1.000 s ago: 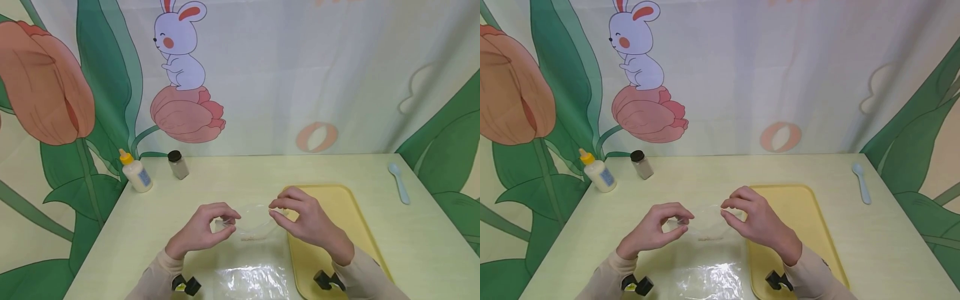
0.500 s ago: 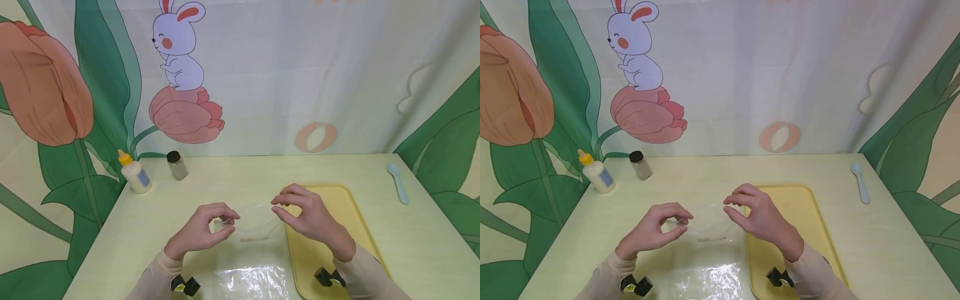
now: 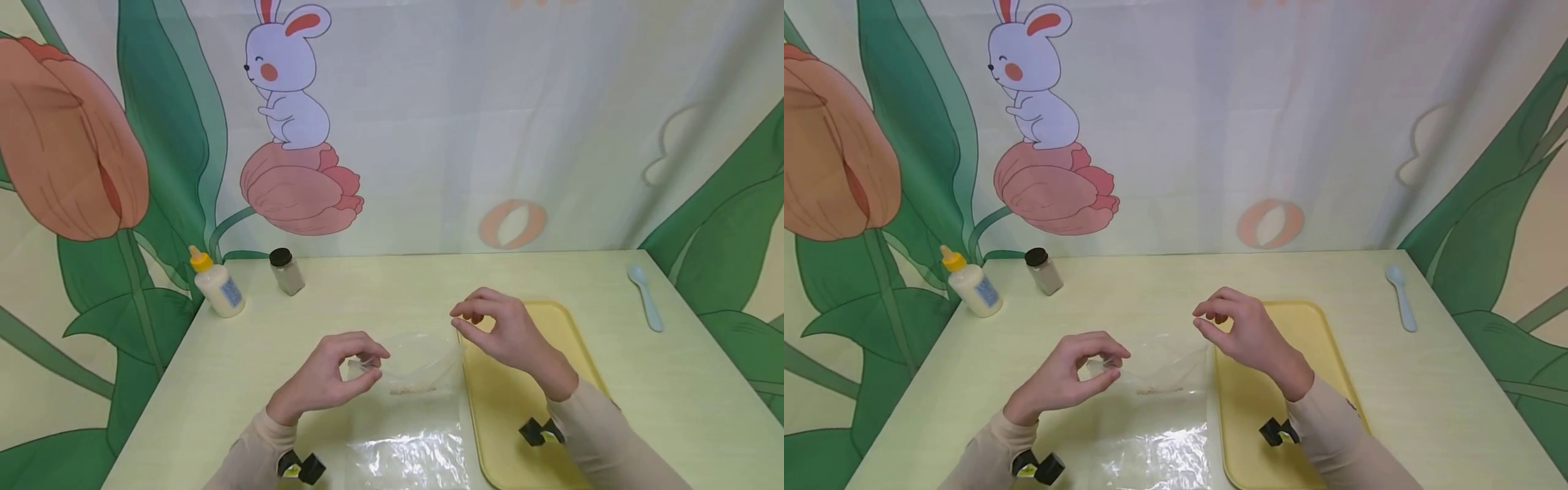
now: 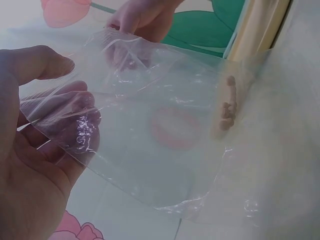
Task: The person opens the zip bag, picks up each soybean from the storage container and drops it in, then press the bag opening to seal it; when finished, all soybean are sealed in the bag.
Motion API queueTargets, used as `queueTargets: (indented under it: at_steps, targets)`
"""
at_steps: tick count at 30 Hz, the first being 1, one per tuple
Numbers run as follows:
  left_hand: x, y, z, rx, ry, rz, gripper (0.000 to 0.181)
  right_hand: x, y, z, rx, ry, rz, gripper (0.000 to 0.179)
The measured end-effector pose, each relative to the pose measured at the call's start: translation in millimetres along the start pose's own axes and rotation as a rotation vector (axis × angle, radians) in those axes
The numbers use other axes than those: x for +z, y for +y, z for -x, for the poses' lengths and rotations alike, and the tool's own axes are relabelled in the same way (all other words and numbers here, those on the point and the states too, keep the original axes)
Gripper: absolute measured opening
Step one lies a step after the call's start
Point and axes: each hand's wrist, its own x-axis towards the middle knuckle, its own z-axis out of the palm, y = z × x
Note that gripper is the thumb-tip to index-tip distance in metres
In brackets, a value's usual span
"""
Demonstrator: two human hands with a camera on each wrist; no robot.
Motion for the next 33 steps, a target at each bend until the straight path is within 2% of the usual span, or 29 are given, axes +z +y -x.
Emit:
queueTargets:
  at_steps: [9, 16, 33]
  targets:
    - [0.0, -2.1, 1.3, 0.010, 0.002, 0.004, 0.022, 3.1, 26.0, -3.0, 0.108, -0.046, 0.046, 0.009]
    - [-1.9, -0.6, 0.8, 0.006, 0.004, 0.008, 0.020, 7.2, 42.8, -4.6, 0.153, -0.072, 0.057, 0.007]
    - [-0.8, -1.7, 1.5, 0.006, 0.011, 0.008, 0.022, 22.4, 89.5, 1.3, 0.329, -0.205, 0.120, 0.006]
